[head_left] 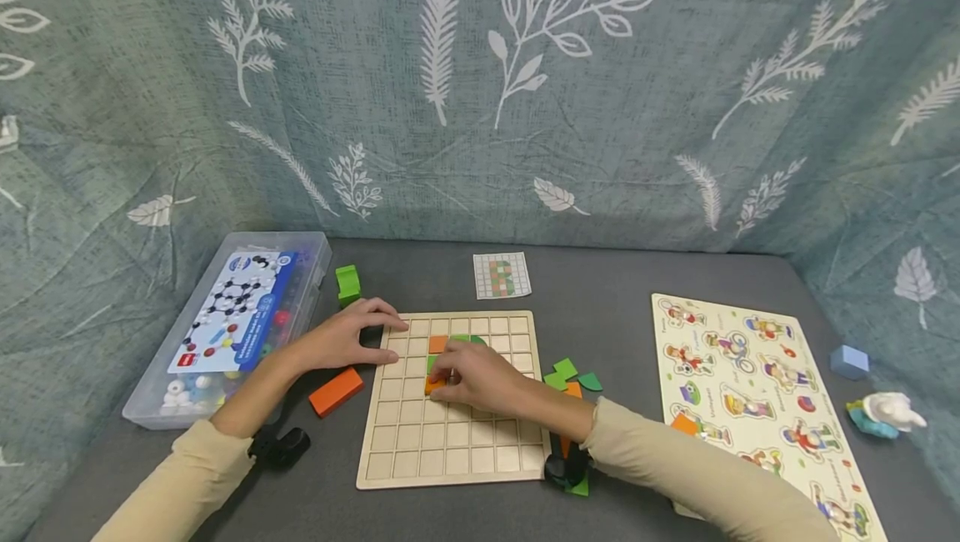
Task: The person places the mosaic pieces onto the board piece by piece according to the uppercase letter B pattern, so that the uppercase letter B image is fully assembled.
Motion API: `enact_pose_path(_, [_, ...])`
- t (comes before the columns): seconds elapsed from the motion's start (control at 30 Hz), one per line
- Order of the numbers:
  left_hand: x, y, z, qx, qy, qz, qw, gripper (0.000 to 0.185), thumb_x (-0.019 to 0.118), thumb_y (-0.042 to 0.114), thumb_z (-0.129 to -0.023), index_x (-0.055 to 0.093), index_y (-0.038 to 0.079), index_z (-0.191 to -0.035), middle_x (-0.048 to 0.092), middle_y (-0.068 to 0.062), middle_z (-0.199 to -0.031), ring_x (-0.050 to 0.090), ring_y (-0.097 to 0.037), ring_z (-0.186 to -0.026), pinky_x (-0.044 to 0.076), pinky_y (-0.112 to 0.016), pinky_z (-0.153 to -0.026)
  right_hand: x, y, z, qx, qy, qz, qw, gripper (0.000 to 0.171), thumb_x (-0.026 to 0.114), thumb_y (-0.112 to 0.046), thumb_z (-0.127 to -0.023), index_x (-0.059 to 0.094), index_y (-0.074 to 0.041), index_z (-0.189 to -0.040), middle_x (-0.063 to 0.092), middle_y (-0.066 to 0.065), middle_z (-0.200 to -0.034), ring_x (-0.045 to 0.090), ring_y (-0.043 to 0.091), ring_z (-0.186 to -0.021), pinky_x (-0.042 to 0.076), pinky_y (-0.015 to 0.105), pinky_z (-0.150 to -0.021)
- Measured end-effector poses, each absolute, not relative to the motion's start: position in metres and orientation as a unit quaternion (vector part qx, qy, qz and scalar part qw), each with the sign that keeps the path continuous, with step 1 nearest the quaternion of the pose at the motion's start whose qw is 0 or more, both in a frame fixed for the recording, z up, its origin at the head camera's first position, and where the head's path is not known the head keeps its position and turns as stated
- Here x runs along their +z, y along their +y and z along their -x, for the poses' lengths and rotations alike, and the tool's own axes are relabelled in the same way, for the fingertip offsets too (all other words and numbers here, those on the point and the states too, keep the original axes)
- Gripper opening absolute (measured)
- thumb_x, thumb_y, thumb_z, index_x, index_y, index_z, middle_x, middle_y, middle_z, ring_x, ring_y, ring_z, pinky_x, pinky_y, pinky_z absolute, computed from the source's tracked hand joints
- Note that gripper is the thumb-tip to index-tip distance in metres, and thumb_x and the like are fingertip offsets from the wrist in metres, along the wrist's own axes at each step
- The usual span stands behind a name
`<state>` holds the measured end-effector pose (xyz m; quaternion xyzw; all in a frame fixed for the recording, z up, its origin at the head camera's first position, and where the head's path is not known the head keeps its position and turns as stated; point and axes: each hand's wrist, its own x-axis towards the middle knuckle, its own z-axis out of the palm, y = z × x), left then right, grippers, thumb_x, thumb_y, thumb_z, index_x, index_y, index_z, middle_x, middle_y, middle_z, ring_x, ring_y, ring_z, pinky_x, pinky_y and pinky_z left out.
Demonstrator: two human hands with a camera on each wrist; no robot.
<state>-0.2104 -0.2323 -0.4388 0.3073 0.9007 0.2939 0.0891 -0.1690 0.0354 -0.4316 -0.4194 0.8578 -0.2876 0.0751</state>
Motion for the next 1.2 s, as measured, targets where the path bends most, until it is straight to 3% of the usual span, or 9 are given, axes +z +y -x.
enact_pose_path(0.23, [-0.441,-0.232,0.211,0.296,0.899,-0.31,0.087,0.039,0.073,0.036,-0.086,0.067,0.02,-0.122,0.055,-0.001,-0.124,0.05,-0.025,-0.116,0.043,-0.053,-0.095,-0.429,0.04,0.169,-0.264,0.853,0.446,0.069,0.019,0.071,-0.021,-0.089,0.077,-0.01,-0.104,0.06,0.003,-0.088,0.052,0.008,-0.072,0.037,0.01,-0.064])
enact_pose_path(0.47, [-0.443,-0.23,0.211,0.296,0.899,-0.31,0.092,0.041,0.073,0.038,-0.086,0.067,0.02,-0.122,0.056,-0.001,-0.124,0.05,-0.025,-0.116,0.043,-0.052,-0.095,-0.415,0.081,0.152,-0.285,0.851,0.441,0.022,0.026,0.07,-0.024,-0.09,0.072,-0.012,-0.113,0.064,0.003,-0.1,0.058,0.013,-0.08,0.044,0.015,-0.068])
enact_pose_path(0.67, [-0.442,-0.232,0.212,0.298,0.899,-0.306,0.095,0.04,0.073,0.038,-0.086,0.067,0.021,-0.122,0.055,-0.001,-0.124,0.049,-0.025,-0.117,0.042,-0.053,-0.096,-0.427,0.153,0.144,-0.326,0.864,0.382,-0.036,0.027,0.074,-0.018,-0.086,0.071,-0.008,-0.111,0.064,0.003,-0.101,0.057,0.013,-0.08,0.046,0.021,-0.067])
enact_pose_path(0.83, [-0.442,-0.233,0.213,0.292,0.901,-0.306,0.094,0.041,0.073,0.04,-0.086,0.067,0.022,-0.122,0.055,-0.001,-0.124,0.049,-0.025,-0.116,0.043,-0.053,-0.095,-0.444,0.202,0.138,-0.353,0.889,0.291,-0.028,0.03,0.076,-0.019,-0.084,0.07,-0.011,-0.112,0.064,0.0,-0.101,0.059,0.009,-0.084,0.048,0.021,-0.068])
enact_pose_path(1.2, [-0.442,-0.235,0.212,0.299,0.9,-0.302,0.099,0.04,0.073,0.04,-0.086,0.067,0.023,-0.122,0.054,0.0,-0.125,0.048,-0.025,-0.118,0.042,-0.054,-0.096,-0.453,0.23,0.134,-0.371,0.889,0.263,-0.049,0.027,0.076,-0.014,-0.084,0.07,-0.011,-0.109,0.065,0.002,-0.1,0.059,0.009,-0.084,0.049,0.02,-0.068])
